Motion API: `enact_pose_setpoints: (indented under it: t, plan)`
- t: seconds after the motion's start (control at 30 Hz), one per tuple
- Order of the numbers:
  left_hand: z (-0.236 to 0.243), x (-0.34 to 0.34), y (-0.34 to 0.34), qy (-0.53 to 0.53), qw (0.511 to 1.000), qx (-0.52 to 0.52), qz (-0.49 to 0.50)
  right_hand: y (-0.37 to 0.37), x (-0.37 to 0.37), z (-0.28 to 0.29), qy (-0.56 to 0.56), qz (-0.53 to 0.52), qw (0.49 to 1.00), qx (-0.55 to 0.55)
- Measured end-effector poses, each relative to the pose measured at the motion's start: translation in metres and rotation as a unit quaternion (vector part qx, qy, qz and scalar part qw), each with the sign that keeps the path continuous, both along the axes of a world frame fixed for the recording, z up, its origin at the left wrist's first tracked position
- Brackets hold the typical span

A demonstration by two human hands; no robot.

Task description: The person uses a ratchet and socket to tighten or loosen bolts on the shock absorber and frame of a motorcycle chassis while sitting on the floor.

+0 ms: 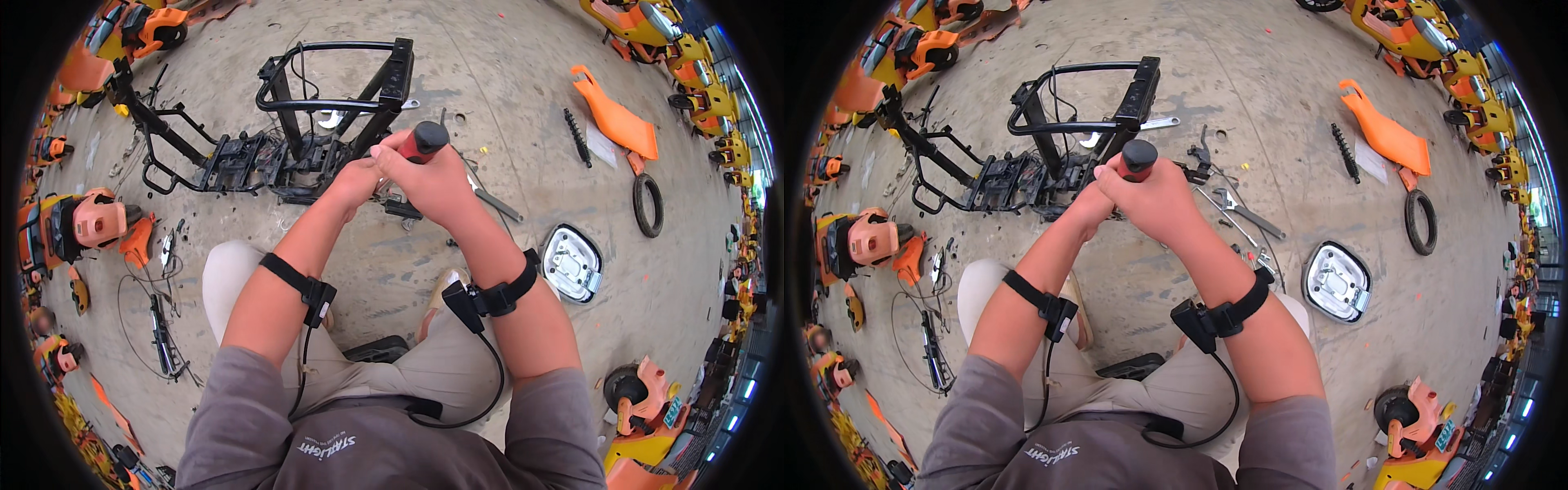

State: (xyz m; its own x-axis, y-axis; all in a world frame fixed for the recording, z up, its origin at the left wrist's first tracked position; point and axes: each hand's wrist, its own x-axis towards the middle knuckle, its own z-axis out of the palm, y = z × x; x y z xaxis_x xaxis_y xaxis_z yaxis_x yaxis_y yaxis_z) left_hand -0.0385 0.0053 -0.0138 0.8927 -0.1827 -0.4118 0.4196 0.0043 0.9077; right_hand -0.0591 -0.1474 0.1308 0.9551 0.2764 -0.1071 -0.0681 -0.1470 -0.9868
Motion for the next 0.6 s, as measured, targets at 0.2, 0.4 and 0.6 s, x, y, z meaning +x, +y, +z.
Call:
enact_pose_setpoints:
  t: [0.2,0.4,0.6]
  plan:
    - [0.019,-0.005,-0.003,0.073,0.996,0.047,0.026,-0.039,-0.006,-0.005,0.027,0.002,0.999,-0.034]
    - [0.021,-0.005,0.000,0.071,0.995,0.075,-0.008,-0.078,-0.011,-0.028,0.069,-0.006,0.995,-0.068]
    - [0.025,-0.010,-0.002,0.082,0.993,0.079,0.007,-0.073,-0.009,-0.026,0.054,-0.024,0.995,-0.075]
